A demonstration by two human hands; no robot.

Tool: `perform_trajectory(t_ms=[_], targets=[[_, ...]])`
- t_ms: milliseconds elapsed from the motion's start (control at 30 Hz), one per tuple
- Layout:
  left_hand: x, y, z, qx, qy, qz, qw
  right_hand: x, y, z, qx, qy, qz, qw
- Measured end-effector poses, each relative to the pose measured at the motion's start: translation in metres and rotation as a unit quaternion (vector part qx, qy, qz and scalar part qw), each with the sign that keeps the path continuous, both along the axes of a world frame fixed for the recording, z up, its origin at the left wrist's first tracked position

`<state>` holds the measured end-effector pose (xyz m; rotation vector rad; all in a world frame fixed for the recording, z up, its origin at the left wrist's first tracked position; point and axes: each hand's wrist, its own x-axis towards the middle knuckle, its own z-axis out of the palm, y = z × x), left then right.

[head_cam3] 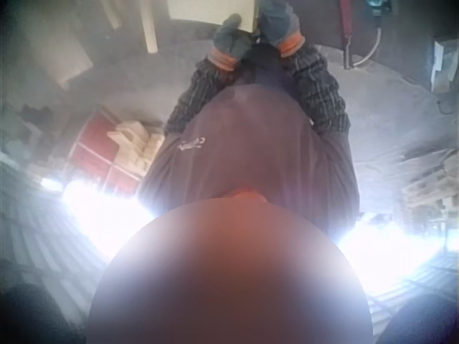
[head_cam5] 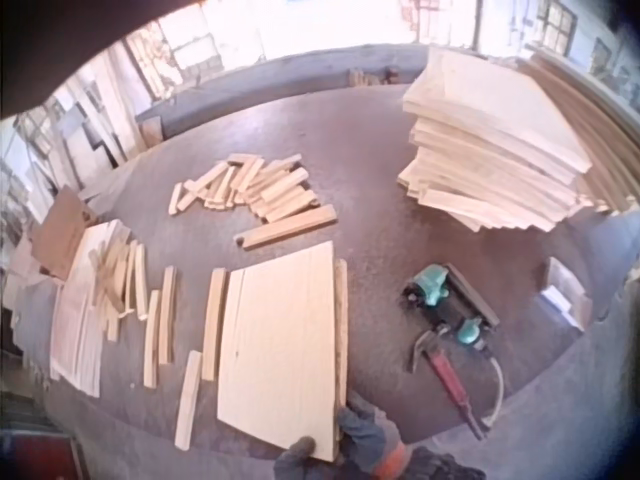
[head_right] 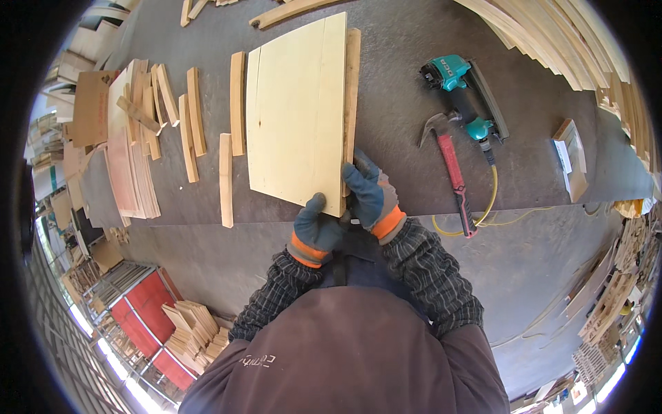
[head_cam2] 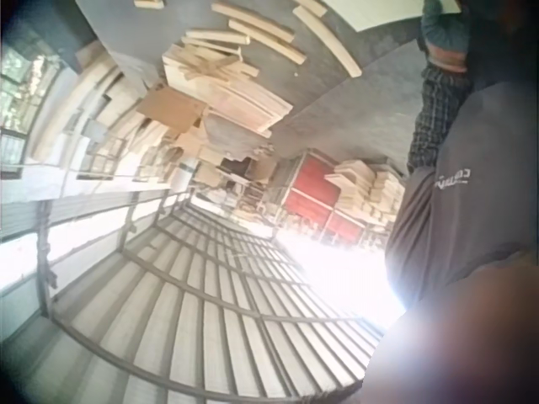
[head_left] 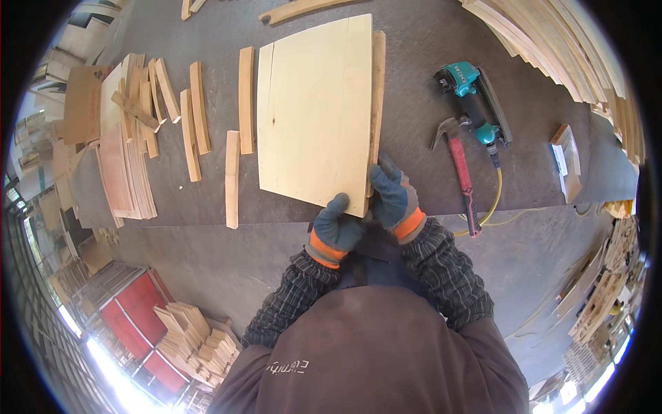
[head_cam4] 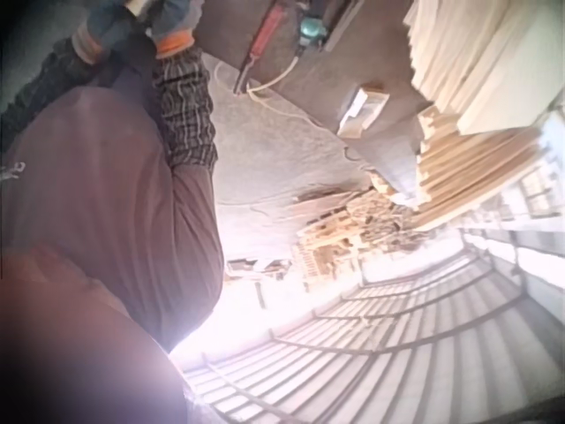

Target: Assembling wooden components using a pneumatic nail gun and a hammer.

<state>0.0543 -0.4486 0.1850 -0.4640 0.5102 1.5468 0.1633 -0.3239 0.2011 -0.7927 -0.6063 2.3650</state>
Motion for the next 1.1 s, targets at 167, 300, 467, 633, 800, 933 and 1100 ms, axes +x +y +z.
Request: perform_trajectory(t_ms=[167, 300, 467, 633, 800, 933, 1100], targets=[[-0.003, 0.006, 0.006, 0.001, 0.03, -0.038, 0.999, 0.001, -0.002, -0.006, -0.038, 0.002, -0.012, 0.999], [-0.004, 0.002, -0.001, 0.009, 0.019, -0.038, 0.999, 0.001, -0.007, -0.01, -0.04, -0.01, -0.01, 0.999], [-0.005, 0.001, 0.0, 0.03, 0.005, -0.031, 0.999, 0.0, -0.009, -0.013, -0.028, -0.014, 0.002, 1.0], [-0.004, 0.007, 0.005, 0.036, 0.016, -0.037, 0.999, 0.001, -0.009, -0.017, -0.059, 0.003, 0.007, 0.998], [-0.003, 0.006, -0.001, 0.017, 0.008, -0.034, 0.999, 0.001, -0.006, -0.017, 0.004, -0.024, 0.027, 0.999], [-0.002, 0.003, -0.007, 0.027, 0.011, -0.029, 0.999, 0.002, -0.009, -0.02, 0.005, -0.037, 0.02, 0.999], [0.001, 0.003, -0.014, 0.002, 0.038, -0.043, 0.998, 0.011, -0.011, -0.029, 0.05, -0.108, 0.028, 0.993]])
